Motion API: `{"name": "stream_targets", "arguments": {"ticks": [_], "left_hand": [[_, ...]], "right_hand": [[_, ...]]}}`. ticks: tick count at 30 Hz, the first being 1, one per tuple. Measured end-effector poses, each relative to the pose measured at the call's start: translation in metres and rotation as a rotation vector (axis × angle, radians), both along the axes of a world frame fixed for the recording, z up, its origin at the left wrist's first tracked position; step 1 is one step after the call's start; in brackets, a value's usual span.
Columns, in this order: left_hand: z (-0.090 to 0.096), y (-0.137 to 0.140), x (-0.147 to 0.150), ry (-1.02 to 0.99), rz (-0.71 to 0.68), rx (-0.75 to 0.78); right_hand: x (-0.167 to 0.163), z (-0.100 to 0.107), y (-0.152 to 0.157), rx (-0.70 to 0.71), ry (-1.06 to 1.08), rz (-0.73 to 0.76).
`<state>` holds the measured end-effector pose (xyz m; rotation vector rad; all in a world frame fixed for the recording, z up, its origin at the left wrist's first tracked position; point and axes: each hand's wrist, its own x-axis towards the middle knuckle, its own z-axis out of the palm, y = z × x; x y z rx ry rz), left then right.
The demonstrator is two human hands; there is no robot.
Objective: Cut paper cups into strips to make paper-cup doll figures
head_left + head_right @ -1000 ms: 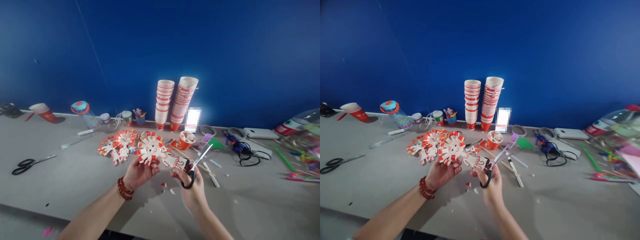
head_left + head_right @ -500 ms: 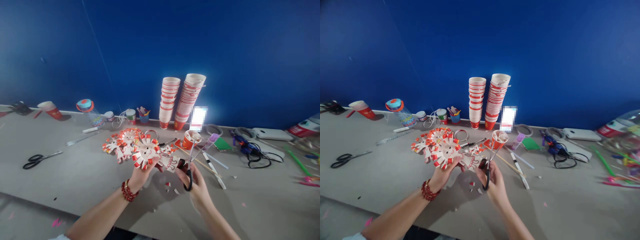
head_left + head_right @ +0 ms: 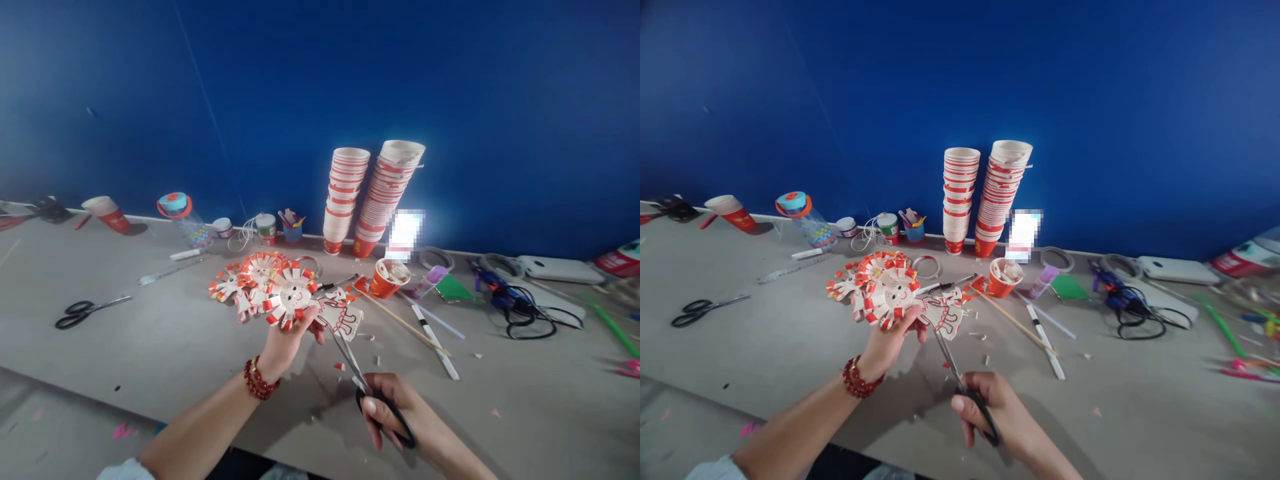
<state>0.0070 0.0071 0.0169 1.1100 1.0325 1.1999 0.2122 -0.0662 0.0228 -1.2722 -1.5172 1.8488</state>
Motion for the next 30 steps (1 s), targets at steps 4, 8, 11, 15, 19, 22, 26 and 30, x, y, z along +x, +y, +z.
{"name": "stream_targets", "arguments": {"ticks": [4,8,11,15,19,22,26,30], "left_hand": [[-0.001,-0.004,0.0,0.064,-0.008,0.011],[0.002,-0.006,-0.007,0.125,0.033,0.074],[0.008,-0.006,-0.01,0.155,0.056,0.116],[0.018,-0.008,-0.007,0.301,-0.028,0.104],[0.023,-0.008,-0.003,0.408,-0.053,0.145],[0.022,-0.006,-0.003,0.404,-0.059,0.142],[0.02,-0.006,-0.003,0.396,-0.068,0.149],[0.019,-0.006,-0.003,0.387,-0.079,0.151]], "right_hand": [[-0.007,0.0,0.011,0.013,0.021,-0.019],[-0.012,0.0,0.017,0.065,-0.001,-0.016],[-0.014,-0.001,0.02,0.084,-0.031,-0.019],[-0.015,-0.005,0.024,0.085,-0.056,-0.019],[-0.014,-0.009,0.025,0.07,-0.066,-0.029],[-0.013,-0.012,0.025,0.067,-0.066,-0.029],[-0.013,-0.016,0.024,0.06,-0.051,-0.038],[-0.012,-0.017,0.024,0.064,-0.036,-0.048]]}}
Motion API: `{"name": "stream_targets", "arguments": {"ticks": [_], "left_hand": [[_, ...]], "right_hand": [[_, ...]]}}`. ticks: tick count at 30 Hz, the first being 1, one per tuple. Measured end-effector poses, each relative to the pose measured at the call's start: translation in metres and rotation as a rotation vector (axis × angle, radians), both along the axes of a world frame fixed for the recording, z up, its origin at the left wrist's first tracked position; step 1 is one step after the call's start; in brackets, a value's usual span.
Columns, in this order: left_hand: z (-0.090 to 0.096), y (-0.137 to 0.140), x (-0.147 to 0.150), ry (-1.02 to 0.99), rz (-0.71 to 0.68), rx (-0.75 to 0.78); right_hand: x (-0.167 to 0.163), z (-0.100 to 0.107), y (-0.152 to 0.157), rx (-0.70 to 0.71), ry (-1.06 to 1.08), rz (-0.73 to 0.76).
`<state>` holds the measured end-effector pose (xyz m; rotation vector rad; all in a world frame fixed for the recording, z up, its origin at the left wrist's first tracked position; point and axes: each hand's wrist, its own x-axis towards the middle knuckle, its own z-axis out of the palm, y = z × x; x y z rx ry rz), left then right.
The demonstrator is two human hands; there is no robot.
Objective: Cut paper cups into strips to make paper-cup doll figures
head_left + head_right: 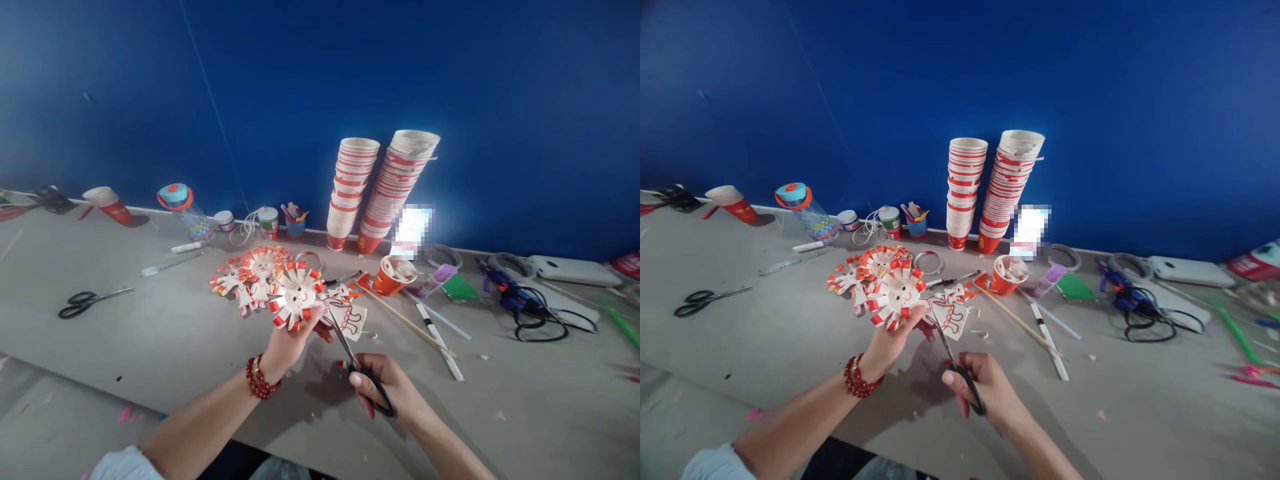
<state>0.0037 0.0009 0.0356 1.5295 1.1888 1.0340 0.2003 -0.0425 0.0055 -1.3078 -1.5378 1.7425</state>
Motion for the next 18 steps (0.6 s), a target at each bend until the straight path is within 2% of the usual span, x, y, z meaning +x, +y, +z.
{"name": "stream_targets", "arguments": {"ticks": [18], "left_hand": [[-0.0001,0.0006,0.0,-0.033,-0.023,0.029]], "right_hand": [[0.0042,0.005,0.0005,0.013,-0.029,0.001]]}}
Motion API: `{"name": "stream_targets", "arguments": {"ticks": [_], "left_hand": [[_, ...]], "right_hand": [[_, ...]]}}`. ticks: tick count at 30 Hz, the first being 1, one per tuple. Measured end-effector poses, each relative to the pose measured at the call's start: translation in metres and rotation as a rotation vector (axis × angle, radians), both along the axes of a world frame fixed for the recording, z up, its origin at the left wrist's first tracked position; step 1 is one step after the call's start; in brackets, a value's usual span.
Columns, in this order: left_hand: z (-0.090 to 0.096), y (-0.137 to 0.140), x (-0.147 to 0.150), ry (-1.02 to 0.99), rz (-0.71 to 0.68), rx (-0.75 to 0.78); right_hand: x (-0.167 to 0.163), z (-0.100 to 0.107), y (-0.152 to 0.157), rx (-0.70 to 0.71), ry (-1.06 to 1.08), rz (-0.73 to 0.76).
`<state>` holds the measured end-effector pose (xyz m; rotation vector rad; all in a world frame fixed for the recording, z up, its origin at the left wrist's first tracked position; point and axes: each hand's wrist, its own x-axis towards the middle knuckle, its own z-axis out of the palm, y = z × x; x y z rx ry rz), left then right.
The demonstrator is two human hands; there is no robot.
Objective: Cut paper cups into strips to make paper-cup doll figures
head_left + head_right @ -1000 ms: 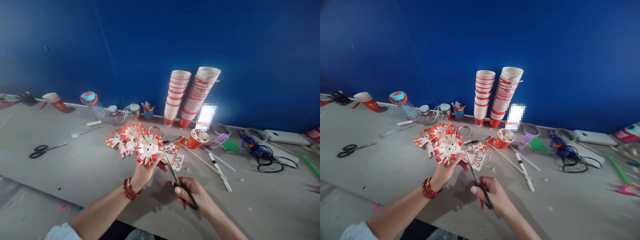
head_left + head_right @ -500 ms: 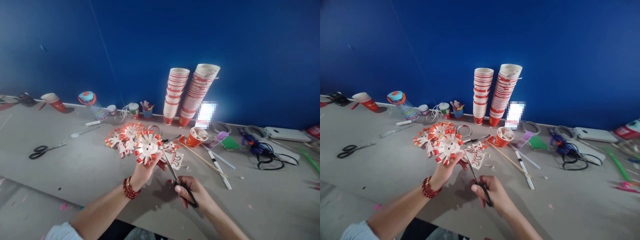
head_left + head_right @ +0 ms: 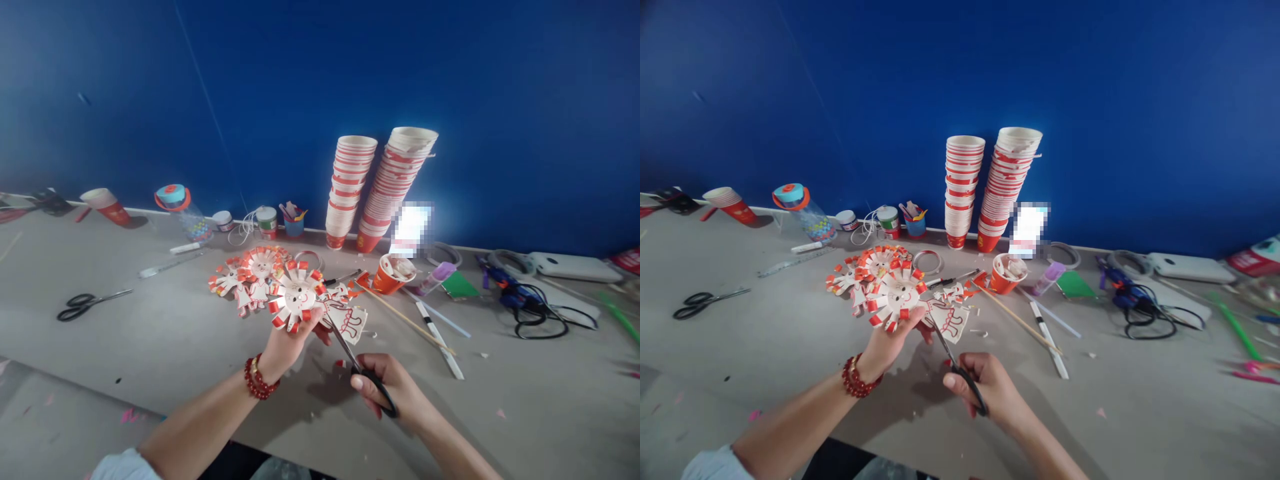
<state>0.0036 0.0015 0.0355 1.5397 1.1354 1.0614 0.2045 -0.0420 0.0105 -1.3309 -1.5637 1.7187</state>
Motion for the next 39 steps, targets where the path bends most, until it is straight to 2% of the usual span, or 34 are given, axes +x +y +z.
{"name": "stream_targets", "arguments": {"ticks": [5,21,30,39], "left_hand": [[-0.0018,0.0,-0.0006,0.029,0.017,0.036],[0.0022,-0.0014,-0.0013,-0.034,-0.05,-0.121],[0.0017,-0.0013,-0.0012,-0.152,-0.094,-0.227],[0.0005,-0.0007,-0.0027,-0.136,-0.121,-0.218]], "right_hand": [[0.0012,-0.0002,-0.0004,0.003,0.0,0.01],[0.0069,0.0055,-0.002,0.019,-0.042,0.049],[0.0095,0.0032,-0.0031,0.044,-0.054,0.061],[0.01,-0.0001,-0.0041,0.053,-0.048,0.089]]}}
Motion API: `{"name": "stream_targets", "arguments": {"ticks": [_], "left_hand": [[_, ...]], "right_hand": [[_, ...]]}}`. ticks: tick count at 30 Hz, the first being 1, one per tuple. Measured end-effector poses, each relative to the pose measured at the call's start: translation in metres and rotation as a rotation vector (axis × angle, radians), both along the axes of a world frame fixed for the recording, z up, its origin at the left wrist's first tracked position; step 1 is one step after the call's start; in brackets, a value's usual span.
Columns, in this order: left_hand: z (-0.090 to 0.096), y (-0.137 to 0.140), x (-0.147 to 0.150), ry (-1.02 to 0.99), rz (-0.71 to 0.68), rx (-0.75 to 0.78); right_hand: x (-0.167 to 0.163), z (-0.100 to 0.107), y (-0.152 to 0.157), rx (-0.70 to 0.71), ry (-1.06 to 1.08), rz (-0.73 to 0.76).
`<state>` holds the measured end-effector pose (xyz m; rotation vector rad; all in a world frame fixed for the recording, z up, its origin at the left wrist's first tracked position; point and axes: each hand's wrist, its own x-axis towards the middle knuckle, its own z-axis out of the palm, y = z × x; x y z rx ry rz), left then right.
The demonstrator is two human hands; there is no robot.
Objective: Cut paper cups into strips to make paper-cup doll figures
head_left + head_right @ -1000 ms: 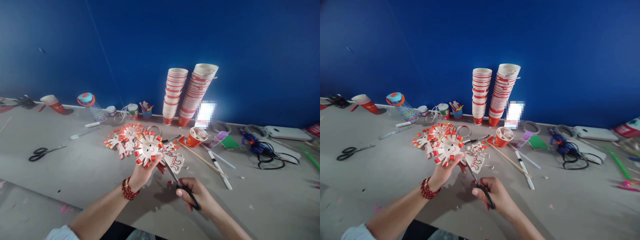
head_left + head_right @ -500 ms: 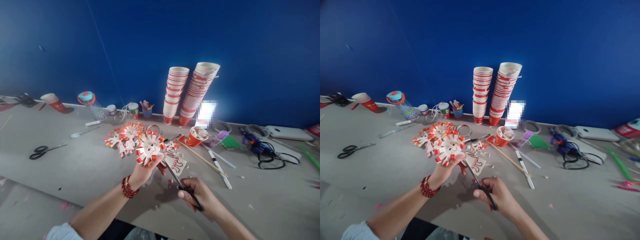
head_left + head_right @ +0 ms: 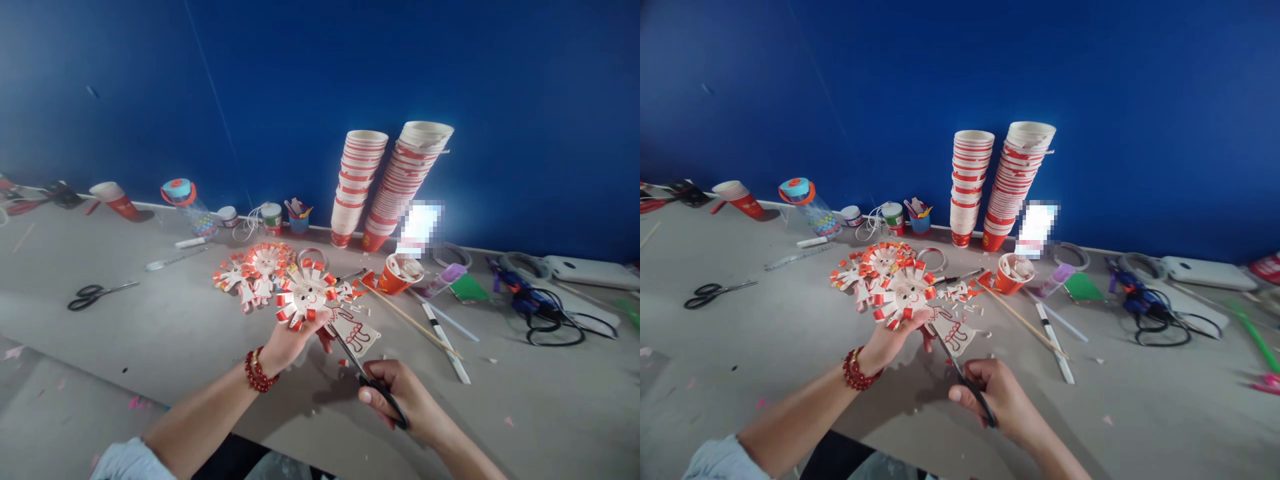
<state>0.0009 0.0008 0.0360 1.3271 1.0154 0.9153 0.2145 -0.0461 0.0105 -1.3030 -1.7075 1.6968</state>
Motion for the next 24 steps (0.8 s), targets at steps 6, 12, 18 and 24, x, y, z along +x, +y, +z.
{"name": "stream_targets", "arguments": {"ticks": [6,12,18,24], "left_hand": [[0.003,0.0005,0.0014,-0.032,-0.018,-0.027],[-0.0007,0.0016,0.0002,-0.098,-0.023,-0.029],[0.0001,0.0021,-0.0006,-0.075,-0.035,-0.031],[0.0037,0.0026,-0.0002,-0.107,-0.06,-0.042]], "right_hand": [[0.0009,-0.0009,-0.001,-0.02,0.011,0.004],[0.0023,-0.0033,-0.002,-0.03,0.01,0.016],[0.0018,-0.003,-0.002,-0.019,-0.003,0.02],[0.0014,-0.0029,-0.0022,-0.035,0.004,0.029]]}}
